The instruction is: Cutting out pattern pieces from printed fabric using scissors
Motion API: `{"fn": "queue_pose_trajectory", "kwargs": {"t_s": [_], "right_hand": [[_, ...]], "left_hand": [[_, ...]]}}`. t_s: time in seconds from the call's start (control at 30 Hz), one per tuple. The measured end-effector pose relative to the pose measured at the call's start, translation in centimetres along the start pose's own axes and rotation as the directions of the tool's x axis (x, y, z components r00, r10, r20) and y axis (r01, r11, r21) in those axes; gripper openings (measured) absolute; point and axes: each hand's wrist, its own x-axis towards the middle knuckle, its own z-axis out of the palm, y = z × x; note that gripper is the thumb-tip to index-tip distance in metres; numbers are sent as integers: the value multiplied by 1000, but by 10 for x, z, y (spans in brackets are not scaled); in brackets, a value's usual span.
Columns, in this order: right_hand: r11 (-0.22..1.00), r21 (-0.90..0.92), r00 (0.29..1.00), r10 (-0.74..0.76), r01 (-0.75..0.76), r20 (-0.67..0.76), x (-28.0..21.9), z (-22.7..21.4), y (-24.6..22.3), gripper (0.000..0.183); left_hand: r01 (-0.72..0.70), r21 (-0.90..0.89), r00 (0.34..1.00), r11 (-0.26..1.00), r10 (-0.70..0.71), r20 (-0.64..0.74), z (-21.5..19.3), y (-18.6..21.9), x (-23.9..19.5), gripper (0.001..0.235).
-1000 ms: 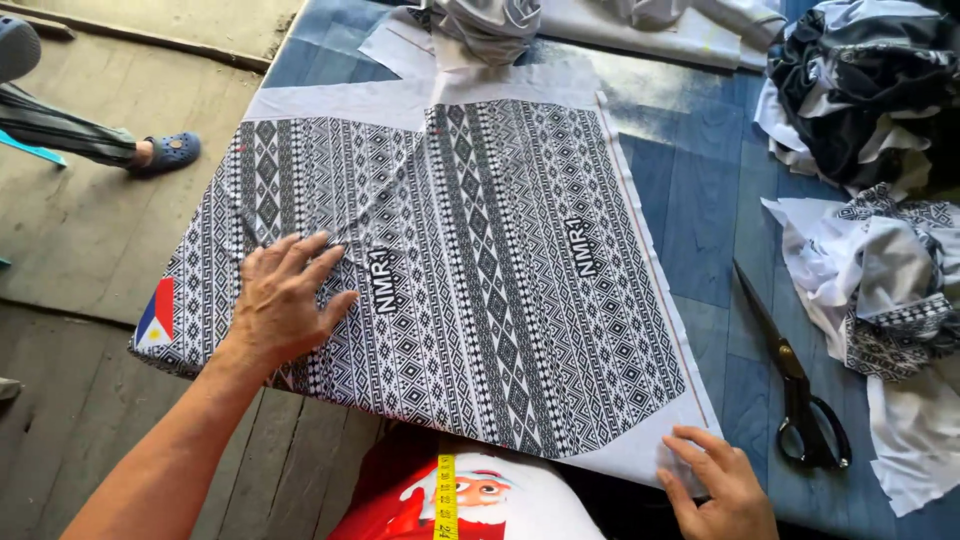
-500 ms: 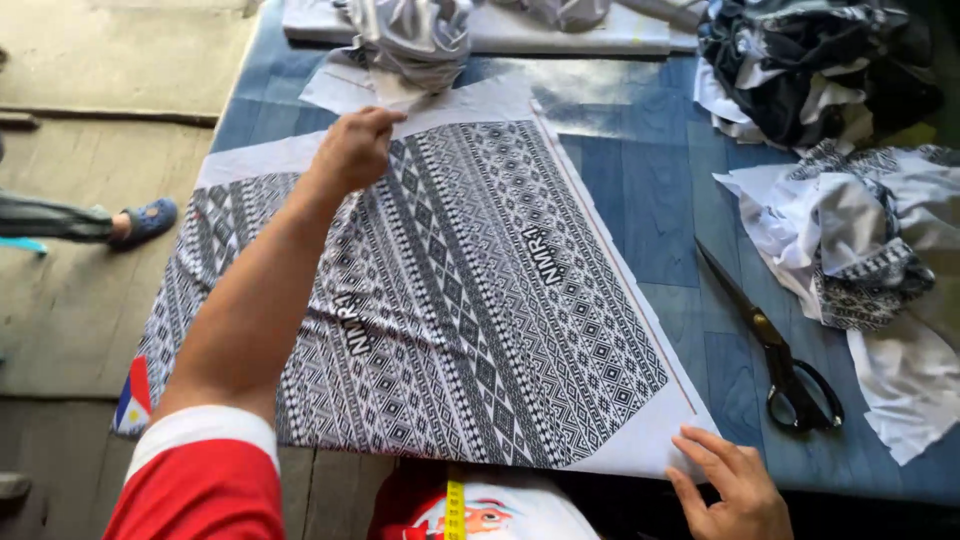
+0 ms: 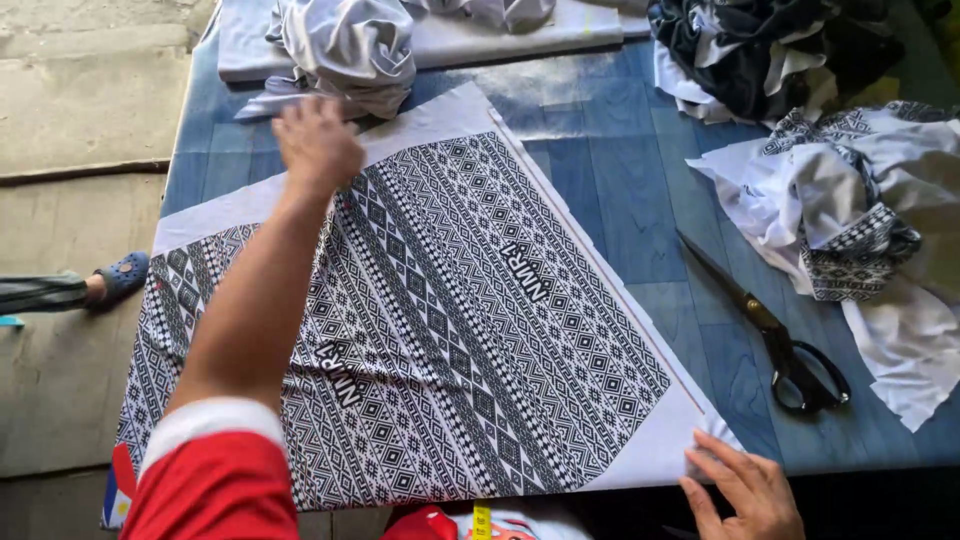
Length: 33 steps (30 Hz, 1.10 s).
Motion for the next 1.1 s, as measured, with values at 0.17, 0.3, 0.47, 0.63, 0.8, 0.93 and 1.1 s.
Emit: {"fn": "queue_pose_trajectory", "kwargs": {"t_s": [0.17, 0.3, 0.47, 0.63, 0.8, 0.93, 1.1], "right_hand": [[995, -1, 995, 101, -101, 27, -11, -14, 13, 24], [993, 68, 993, 89, -95, 80, 3, -40, 48, 26], [994, -50, 995, 99, -99, -2, 54, -49, 89, 47], [982, -172, 985, 106, -81, 138, 57, -34, 138, 46], [977, -122, 927, 205, -175, 314, 73, -41, 159, 45], [851, -321, 600, 522, -417, 606, 118, -61, 133, 43], [477, 254, 446, 346, -841, 826, 47, -62, 179, 11]], "left_hand": [[-461, -82, 875, 884, 468, 121, 13, 79, -135, 67], [-531, -114, 832, 839, 542, 118, 52, 82, -157, 75], [-526, -23, 849, 850, 526, 51, 57, 85, -147, 85], [-552, -5, 831, 834, 550, -83, 70, 85, -148, 75], [-718, 31, 655, 695, 690, -308, 72, 152, -253, 46], [-838, -249, 516, 486, 853, -74, 100, 213, -361, 18], [-910, -174, 413, 376, 857, -310, 133, 237, -383, 36]]}}
